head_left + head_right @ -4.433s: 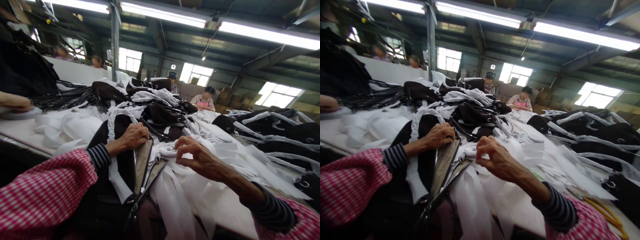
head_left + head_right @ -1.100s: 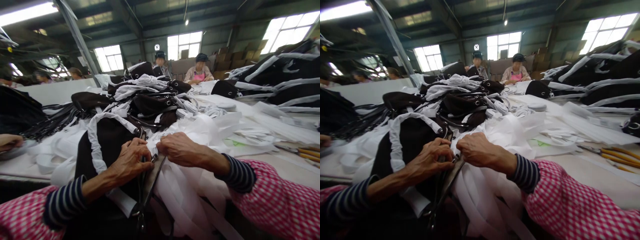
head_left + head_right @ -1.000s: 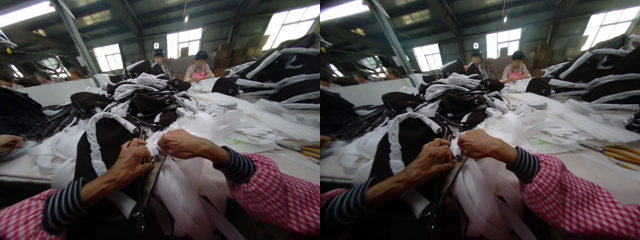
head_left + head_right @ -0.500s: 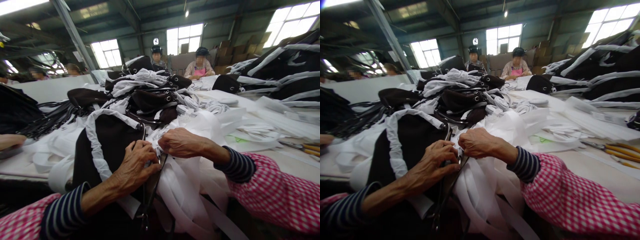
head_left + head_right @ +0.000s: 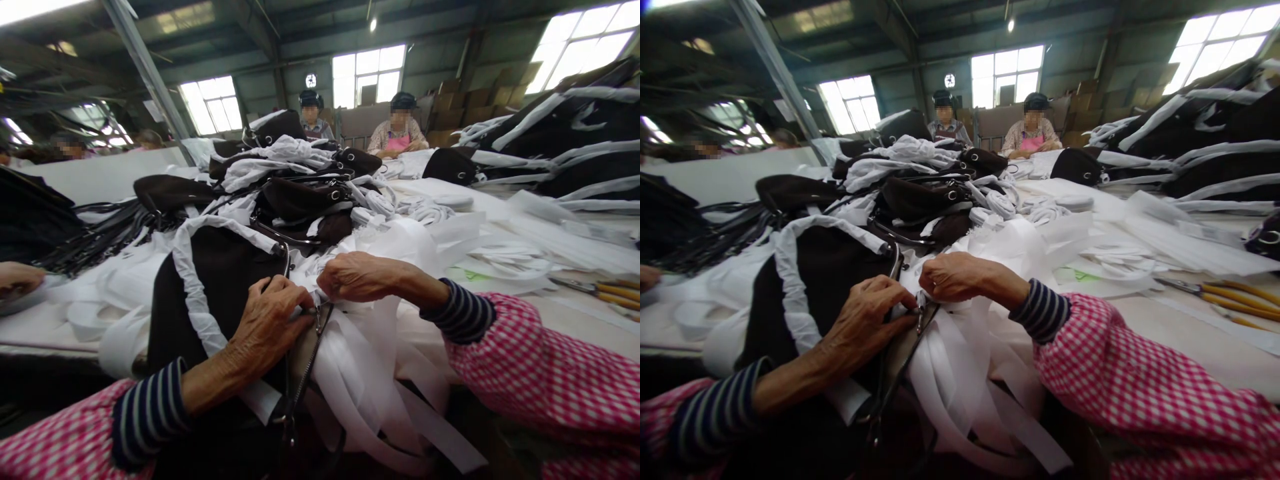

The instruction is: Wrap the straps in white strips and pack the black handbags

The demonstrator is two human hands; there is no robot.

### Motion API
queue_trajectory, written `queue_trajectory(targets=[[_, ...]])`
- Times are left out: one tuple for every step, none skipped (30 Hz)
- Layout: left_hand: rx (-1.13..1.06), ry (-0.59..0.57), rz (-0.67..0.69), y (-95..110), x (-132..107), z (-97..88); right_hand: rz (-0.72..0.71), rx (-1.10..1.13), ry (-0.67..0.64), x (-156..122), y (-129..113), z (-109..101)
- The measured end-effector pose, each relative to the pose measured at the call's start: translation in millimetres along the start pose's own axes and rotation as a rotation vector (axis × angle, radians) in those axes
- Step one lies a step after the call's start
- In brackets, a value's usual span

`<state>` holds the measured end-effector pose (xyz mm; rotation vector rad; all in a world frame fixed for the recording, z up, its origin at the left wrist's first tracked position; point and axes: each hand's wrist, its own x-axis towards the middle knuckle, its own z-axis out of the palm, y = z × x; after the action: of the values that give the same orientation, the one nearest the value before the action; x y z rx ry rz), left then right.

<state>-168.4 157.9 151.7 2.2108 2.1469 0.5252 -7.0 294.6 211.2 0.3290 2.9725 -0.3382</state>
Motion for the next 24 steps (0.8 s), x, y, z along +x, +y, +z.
queue_trajectory(targets=[[0.006,0.013,-0.003,0,0,0.9,0.006,-0.012,-0.002,0,-1,0],[0.011,0.023,-0.004,0,1,1.7,0.013,-0.030,0.001,1,-1,0],[0.017,0.029,-0.003,0,1,2.5,0.019,-0.055,0.006,1,-2,1],[0.023,0.033,-0.001,-1,1,3.4,0.023,-0.080,0.014,2,-3,2],[0.029,0.036,0.002,-1,1,4.2,0.027,-0.101,0.022,3,-4,2],[0.036,0.037,0.005,-2,1,4.9,0.032,-0.116,0.031,3,-5,3],[0.042,0.038,0.009,-2,0,5.6,0.036,-0.122,0.036,4,-5,4],[0.046,0.038,0.014,-2,0,6.1,0.042,-0.121,0.039,5,-6,5],[0.049,0.031,0.022,-3,0,6.5,0.051,-0.118,0.042,5,-6,5],[0.051,0.019,0.030,-3,0,6.7,0.059,-0.117,0.046,5,-7,6],[0.055,0.005,0.038,-2,0,6.7,0.069,-0.120,0.055,5,-9,7],[0.061,-0.009,0.045,-2,0,6.7,0.077,-0.130,0.068,5,-10,9],[0.069,-0.022,0.049,-1,0,6.5,0.081,-0.144,0.083,4,-11,10],[0.077,-0.030,0.051,-1,0,6.3,0.081,-0.159,0.100,3,-13,12],[0.083,-0.034,0.053,0,1,5.9,0.078,-0.171,0.116,2,-13,14],[0.083,-0.034,0.056,0,1,5.3,0.073,-0.174,0.126,1,-14,15],[0.079,-0.033,0.064,-1,1,4.5,0.069,-0.167,0.136,0,-14,17],[0.073,-0.029,0.073,-2,2,3.3,0.067,-0.145,0.147,-2,-13,18],[0.067,-0.022,0.082,-4,2,1.8,0.066,-0.109,0.167,-3,-13,18],[0.060,-0.013,0.089,-7,2,-0.2,0.063,-0.056,0.198,-3,-12,19],[0.050,-0.006,0.094,-10,2,-2.6,0.053,0.012,0.235,-4,-10,20],[0.038,-0.003,0.097,-13,3,-5.2,0.036,0.088,0.275,-3,-10,21],[0.024,-0.004,0.099,-17,3,-8.0,0.013,0.166,0.311,-1,-9,22],[0.011,-0.006,0.100,-20,4,-10.7,-0.010,0.239,0.340,2,-9,23]])
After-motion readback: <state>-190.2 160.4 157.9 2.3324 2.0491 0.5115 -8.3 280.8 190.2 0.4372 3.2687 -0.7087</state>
